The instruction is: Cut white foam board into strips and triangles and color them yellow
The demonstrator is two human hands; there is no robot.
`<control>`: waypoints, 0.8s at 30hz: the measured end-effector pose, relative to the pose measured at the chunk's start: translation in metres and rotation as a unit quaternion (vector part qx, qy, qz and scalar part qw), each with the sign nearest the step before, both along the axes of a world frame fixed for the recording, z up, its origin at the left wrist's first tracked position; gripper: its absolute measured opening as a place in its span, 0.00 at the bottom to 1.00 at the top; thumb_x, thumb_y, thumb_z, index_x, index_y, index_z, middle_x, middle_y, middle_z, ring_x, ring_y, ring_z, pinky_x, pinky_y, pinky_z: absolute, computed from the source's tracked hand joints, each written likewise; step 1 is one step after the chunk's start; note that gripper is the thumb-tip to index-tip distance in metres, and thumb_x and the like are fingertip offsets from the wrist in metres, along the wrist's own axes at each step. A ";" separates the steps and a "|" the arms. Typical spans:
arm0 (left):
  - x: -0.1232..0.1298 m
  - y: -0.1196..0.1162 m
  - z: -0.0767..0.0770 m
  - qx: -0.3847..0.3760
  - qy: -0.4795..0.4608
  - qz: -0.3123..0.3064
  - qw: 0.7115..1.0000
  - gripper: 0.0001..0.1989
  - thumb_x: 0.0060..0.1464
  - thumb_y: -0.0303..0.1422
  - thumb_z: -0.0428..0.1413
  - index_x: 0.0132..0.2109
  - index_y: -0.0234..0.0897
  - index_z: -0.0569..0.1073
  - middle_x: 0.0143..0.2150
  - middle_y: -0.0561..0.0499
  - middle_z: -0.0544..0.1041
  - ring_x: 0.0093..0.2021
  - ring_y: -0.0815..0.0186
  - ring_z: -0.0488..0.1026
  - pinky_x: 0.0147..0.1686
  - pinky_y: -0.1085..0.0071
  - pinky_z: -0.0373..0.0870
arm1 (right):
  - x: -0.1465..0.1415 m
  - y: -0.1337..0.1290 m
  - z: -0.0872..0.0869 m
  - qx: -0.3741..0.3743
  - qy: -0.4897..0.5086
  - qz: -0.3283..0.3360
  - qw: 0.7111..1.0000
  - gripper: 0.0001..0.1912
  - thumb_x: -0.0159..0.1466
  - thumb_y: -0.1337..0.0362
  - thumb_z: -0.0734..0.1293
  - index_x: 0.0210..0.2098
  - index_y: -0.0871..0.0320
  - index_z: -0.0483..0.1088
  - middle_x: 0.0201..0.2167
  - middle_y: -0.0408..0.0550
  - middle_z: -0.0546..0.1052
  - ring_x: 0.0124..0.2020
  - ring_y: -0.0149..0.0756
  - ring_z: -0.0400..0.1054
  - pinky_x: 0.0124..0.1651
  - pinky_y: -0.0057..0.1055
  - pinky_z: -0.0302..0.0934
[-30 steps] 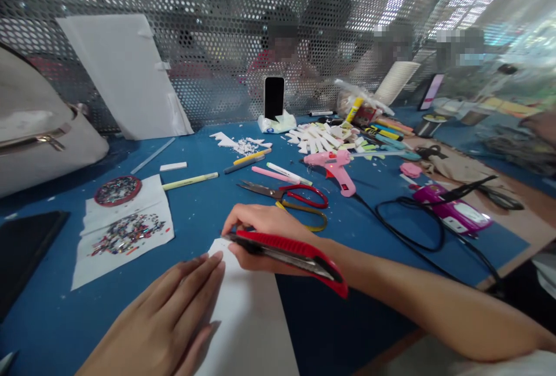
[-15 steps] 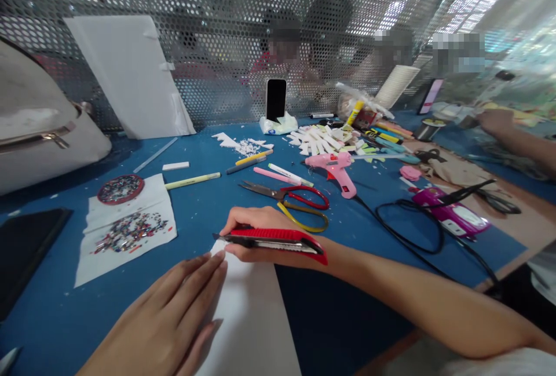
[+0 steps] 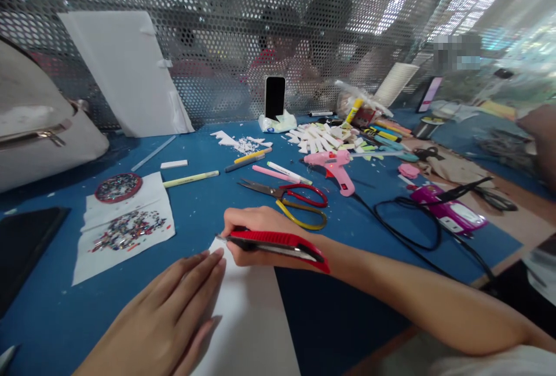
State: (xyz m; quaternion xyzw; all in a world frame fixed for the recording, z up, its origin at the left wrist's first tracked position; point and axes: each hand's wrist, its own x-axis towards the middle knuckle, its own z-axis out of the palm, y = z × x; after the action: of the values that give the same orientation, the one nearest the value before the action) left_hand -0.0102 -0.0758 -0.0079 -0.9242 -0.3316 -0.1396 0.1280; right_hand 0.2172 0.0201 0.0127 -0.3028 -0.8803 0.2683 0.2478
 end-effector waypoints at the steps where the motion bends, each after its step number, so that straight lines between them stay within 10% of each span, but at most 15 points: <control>1: 0.000 0.000 0.000 0.000 0.000 -0.002 1.000 0.24 0.71 0.38 0.46 0.64 0.28 0.70 0.64 0.39 0.73 0.60 0.52 0.72 0.57 0.60 0.67 | -0.002 -0.001 0.001 0.011 -0.005 -0.001 1.000 0.05 0.60 0.69 0.67 0.36 0.55 0.69 0.28 0.38 0.74 0.28 0.28 0.65 0.33 0.23 0.57; 24: 0.000 0.000 0.001 0.003 0.016 -0.001 1.000 0.24 0.71 0.39 0.45 0.65 0.28 0.70 0.64 0.41 0.73 0.60 0.53 0.72 0.57 0.60 0.66 | 0.001 -0.014 0.006 0.035 -0.017 0.032 0.999 0.10 0.62 0.68 0.62 0.31 0.54 0.53 0.26 0.37 0.62 0.26 0.28 0.55 0.29 0.26 0.47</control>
State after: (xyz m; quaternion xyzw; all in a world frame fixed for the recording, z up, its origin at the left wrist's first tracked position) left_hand -0.0098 -0.0756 -0.0065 -0.9264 -0.3276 -0.1257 0.1363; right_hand 0.2181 0.0061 0.0186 -0.2697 -0.9026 0.2398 0.2347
